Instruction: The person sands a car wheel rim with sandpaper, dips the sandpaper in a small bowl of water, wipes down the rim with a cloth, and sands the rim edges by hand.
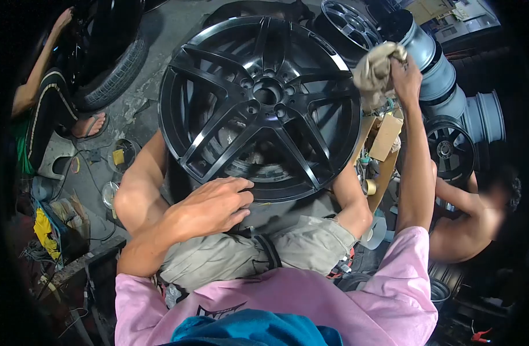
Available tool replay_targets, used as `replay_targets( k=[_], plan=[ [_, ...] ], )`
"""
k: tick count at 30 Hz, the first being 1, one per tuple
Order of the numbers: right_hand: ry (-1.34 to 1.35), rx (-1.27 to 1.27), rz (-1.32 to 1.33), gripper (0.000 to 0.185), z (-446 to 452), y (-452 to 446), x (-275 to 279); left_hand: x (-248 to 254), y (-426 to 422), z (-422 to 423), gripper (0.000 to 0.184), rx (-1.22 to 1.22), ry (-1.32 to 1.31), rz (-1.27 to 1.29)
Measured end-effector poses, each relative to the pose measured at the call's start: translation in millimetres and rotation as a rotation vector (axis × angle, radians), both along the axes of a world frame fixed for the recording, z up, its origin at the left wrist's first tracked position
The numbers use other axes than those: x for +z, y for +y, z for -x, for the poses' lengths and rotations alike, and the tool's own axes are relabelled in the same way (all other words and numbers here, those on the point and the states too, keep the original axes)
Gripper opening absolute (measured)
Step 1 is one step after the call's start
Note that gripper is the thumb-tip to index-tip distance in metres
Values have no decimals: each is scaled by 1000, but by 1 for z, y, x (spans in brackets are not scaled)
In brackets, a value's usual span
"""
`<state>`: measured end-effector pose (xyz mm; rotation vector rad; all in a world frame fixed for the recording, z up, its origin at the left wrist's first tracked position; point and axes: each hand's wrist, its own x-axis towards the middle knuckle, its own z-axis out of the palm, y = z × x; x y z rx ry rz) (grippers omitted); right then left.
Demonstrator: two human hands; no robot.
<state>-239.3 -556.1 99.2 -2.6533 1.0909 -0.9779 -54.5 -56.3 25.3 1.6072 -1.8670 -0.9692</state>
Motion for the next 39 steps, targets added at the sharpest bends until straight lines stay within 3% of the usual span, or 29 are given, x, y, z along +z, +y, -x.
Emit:
replay_targets(
  k=[2, 6, 8, 14, 16, 18, 20, 23, 26, 28, 31, 32, 34, 35, 36, 38, 39],
  plan=[
    [30, 103, -138, 45, -24, -1, 0, 7, 1, -5, 19, -18, -6, -57],
    [430, 332, 83, 50, -72, -35, -91, -3, 9, -10, 19, 40, 45, 53],
    [409, 115, 97, 51, -103, -48, -127, -2, 9, -14, 19, 35, 54, 24],
    [437, 432, 269, 61, -213, -60, -128, -4, 26, -29, 12, 134, 111, 145],
    [362, 398, 27, 51, -215, -69, -124, 0, 30, -32, 15, 154, 96, 172],
    [393, 69, -188, 50, -212, -67, -119, -2, 33, -31, 16, 157, 79, 197],
    [224, 49, -200, 54, -209, -48, -130, -2, 39, -32, 17, 158, 58, 209],
    [592, 25, -16, 57, -211, -24, -141, -1, 45, -35, 15, 140, 62, 197],
    [786, 104, -129, 51, -161, 12, -126, -10, 54, -38, 14, 194, 32, 391],
    [721, 286, -338, 36, -140, 50, -87, -8, 61, -41, 14, 202, 45, 379],
    [560, 417, -815, 32, -127, 100, -25, -4, 68, -45, 14, 185, 81, 336],
    [512, 405, -862, 35, -121, 92, -21, -3, 70, -46, 15, 185, 87, 329],
    [81, 383, -926, 35, -131, 119, -13, -4, 72, -48, 15, 197, 91, 347],
    [-39, 281, -878, 35, -136, 126, -18, -4, 74, -48, 15, 208, 96, 366],
    [62, 258, -690, 48, -135, 93, -45, -4, 77, -48, 16, 218, 100, 384],
    [509, 256, -19, 75, -138, 91, -98, -2, 78, -50, 17, 228, 109, 421],
    [503, 151, -8, 83, -153, 111, -105, -1, 77, -53, 17, 194, 100, 342]
  ],
)
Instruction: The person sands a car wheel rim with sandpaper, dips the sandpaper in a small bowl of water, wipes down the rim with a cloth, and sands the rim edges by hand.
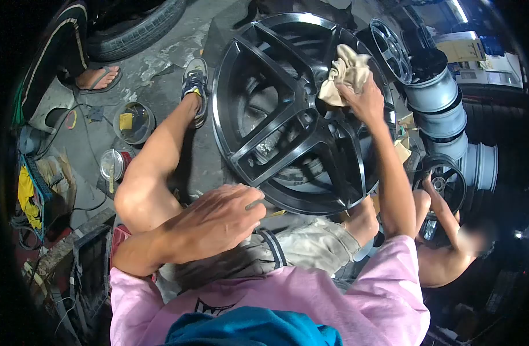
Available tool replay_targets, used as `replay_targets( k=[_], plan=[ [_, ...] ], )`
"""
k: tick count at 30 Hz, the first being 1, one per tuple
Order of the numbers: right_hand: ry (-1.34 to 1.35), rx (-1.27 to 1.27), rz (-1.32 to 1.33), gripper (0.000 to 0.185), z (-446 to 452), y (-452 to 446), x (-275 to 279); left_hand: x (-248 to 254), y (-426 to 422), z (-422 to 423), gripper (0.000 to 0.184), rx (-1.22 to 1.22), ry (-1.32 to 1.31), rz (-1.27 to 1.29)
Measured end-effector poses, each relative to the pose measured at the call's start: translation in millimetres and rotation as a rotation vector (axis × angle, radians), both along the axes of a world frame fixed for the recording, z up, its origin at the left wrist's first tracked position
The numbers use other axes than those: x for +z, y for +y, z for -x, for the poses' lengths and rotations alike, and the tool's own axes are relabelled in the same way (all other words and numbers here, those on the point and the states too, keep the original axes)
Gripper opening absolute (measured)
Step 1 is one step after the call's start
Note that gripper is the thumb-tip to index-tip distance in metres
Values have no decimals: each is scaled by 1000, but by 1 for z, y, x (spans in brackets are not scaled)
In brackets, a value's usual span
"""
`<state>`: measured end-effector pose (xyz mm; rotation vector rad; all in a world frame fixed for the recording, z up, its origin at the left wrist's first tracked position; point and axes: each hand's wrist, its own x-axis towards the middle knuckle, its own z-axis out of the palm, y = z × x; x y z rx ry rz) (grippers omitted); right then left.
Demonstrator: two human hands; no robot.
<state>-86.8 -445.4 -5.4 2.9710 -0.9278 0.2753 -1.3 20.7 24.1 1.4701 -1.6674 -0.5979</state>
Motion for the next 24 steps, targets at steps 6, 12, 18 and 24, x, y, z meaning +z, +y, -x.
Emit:
replay_targets(
  k=[6, 12, 18, 24],
  plan=[
    [174, -164, 146, 91, -88, -60, -3, 4, 1, -16, 18, -16, 14, -83],
    [566, 49, 312, 82, -162, -128, 12, 6, -3, -8, 16, 0, 63, -88],
    [-23, -88, -183, 76, -111, -197, -4, 14, 8, -16, 17, 35, 36, -5],
    [-116, 143, -27, 56, -135, -75, -9, 7, -2, -10, 17, -36, -7, -127]
  ],
)
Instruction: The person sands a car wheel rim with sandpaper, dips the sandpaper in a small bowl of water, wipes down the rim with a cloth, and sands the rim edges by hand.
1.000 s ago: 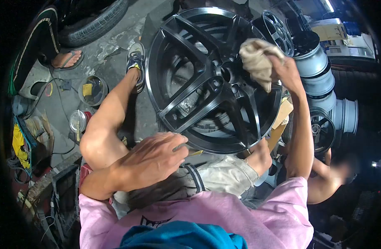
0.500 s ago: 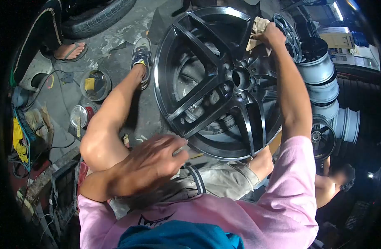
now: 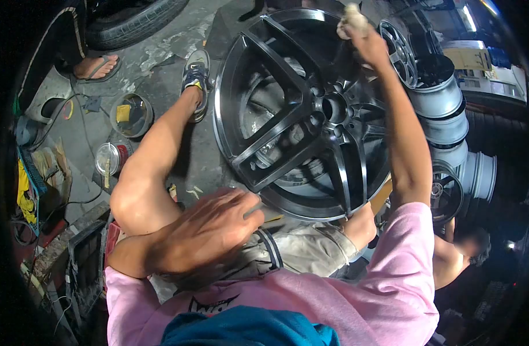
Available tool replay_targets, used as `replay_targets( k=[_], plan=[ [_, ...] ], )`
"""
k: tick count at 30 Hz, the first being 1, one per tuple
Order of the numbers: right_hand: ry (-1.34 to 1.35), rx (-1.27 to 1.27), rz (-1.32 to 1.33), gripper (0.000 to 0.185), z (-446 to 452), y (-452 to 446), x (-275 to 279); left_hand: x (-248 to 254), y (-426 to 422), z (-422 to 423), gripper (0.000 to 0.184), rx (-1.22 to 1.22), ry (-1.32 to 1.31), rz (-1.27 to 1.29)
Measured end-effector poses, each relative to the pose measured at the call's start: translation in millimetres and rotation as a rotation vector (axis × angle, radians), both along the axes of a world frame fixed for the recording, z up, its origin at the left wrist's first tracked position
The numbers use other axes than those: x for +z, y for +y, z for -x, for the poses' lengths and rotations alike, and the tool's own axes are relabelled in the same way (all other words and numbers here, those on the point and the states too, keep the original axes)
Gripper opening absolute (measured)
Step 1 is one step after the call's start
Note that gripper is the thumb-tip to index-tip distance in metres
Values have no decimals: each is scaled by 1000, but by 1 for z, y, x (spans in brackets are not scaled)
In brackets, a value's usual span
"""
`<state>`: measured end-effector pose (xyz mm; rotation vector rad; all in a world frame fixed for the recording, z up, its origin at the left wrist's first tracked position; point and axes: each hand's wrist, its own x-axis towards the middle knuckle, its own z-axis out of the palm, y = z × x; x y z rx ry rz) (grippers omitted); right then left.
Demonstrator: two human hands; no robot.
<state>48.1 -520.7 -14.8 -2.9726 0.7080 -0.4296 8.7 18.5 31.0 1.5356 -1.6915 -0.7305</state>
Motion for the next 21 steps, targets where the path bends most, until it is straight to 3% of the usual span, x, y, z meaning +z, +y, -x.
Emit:
replay_targets(
  k=[1, 5, 9, 10, 13, 15, 16, 17, 18, 19, 20, 21],
  plan=[
    [66, 1, 86, 48, -2, 11, -11, 0, 0, 2, 17, 24, 12, 31],
    [105, 551, 73, 35, 22, 53, 8, -3, 0, -1, 17, 44, 8, 52],
    [420, 156, -436, 49, 23, 77, 49, -4, -4, 3, 19, -9, 26, 33],
    [497, 33, -399, 54, 12, 62, 50, -4, -2, 3, 20, -1, 30, 23],
    [451, 93, 78, 66, -34, 21, 24, -5, 8, 3, 22, 44, 42, -7],
    [413, 119, 169, 69, -70, 17, 0, -10, 10, 6, 22, 140, 12, 214],
    [443, 115, 126, 71, -92, 22, -9, -14, 10, 9, 22, 178, -3, 294],
    [280, 197, 20, 71, -91, 47, -10, -15, 8, 11, 22, 189, -3, 304],
    [276, 205, -183, 66, -97, 71, -14, -16, 6, 12, 22, 200, -4, 314],
    [322, 260, -250, 57, -93, 108, -12, -7, -2, 8, 27, 109, 13, 149],
    [246, 288, -182, 53, -79, 133, -5, -1, -7, 6, 34, 13, 30, -14],
    [168, 309, -114, 50, -58, 148, 2, -2, -9, 9, 34, 4, 30, -10]
  ],
)
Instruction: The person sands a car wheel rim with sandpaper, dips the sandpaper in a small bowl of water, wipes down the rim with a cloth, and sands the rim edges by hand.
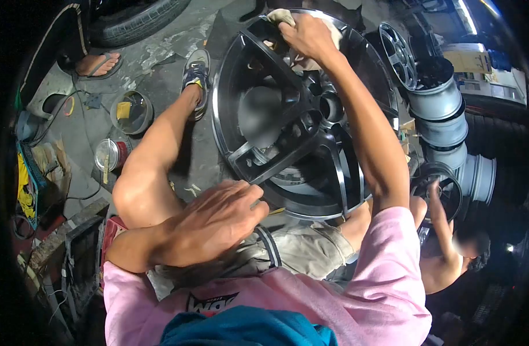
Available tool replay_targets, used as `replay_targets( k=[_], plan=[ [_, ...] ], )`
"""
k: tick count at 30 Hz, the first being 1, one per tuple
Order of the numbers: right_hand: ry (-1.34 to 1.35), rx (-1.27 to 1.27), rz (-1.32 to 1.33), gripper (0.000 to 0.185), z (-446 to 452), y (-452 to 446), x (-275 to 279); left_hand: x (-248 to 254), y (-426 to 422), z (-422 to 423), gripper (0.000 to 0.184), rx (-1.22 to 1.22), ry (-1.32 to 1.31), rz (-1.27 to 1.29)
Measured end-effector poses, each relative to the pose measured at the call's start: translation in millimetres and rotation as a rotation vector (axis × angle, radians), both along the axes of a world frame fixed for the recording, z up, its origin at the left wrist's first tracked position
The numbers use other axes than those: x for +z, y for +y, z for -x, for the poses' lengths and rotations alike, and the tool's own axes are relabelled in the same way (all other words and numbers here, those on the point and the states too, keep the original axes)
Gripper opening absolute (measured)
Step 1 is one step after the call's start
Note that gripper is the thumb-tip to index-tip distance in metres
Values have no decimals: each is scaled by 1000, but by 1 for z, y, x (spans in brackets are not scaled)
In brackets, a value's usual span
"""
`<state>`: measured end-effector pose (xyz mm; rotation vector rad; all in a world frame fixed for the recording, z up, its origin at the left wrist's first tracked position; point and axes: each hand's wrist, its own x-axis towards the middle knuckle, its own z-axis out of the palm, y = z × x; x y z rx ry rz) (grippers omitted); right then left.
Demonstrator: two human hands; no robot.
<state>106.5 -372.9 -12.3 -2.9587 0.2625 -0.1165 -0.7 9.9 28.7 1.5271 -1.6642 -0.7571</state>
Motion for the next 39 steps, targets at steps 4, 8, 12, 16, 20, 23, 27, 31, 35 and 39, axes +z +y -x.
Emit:
replay_targets(
  k=[4, 8, 12, 16, 20, 23, 27, 31, 35, 39],
  plan=[
    [-131, -85, -188, 35, 95, 9, 14, -4, -1, 4, 18, 2, -85, 29],
    [-27, -22, -419, 28, 196, 29, 21, -5, 5, 7, 17, 43, -107, 123],
    [-80, 113, -223, 31, 152, 46, 20, -3, -2, 13, 11, -7, 53, 112],
    [-128, 174, -345, 46, 32, 63, -12, 3, -11, 12, 13, -63, -2, 14],
    [-16, 34, -183, 54, 16, 71, -8, 2, -18, 16, 17, 13, -57, 61],
    [-283, 187, -282, 63, 79, 45, -20, 0, -17, 17, 18, -7, -77, 69],
    [35, -206, -589, 46, 181, 31, 23, -4, -10, 18, 25, -26, -38, 75],
    [-212, -676, -667, 47, 258, -19, 68, -2, -9, 16, 27, -77, -115, 44],
    [-622, -597, -823, 38, 284, -36, 126, 2, -9, 13, 29, -104, -104, 47],
    [-200, -136, -15, 41, 268, -47, 87, 2, -13, 18, 27, -98, -78, 68]
  ],
)
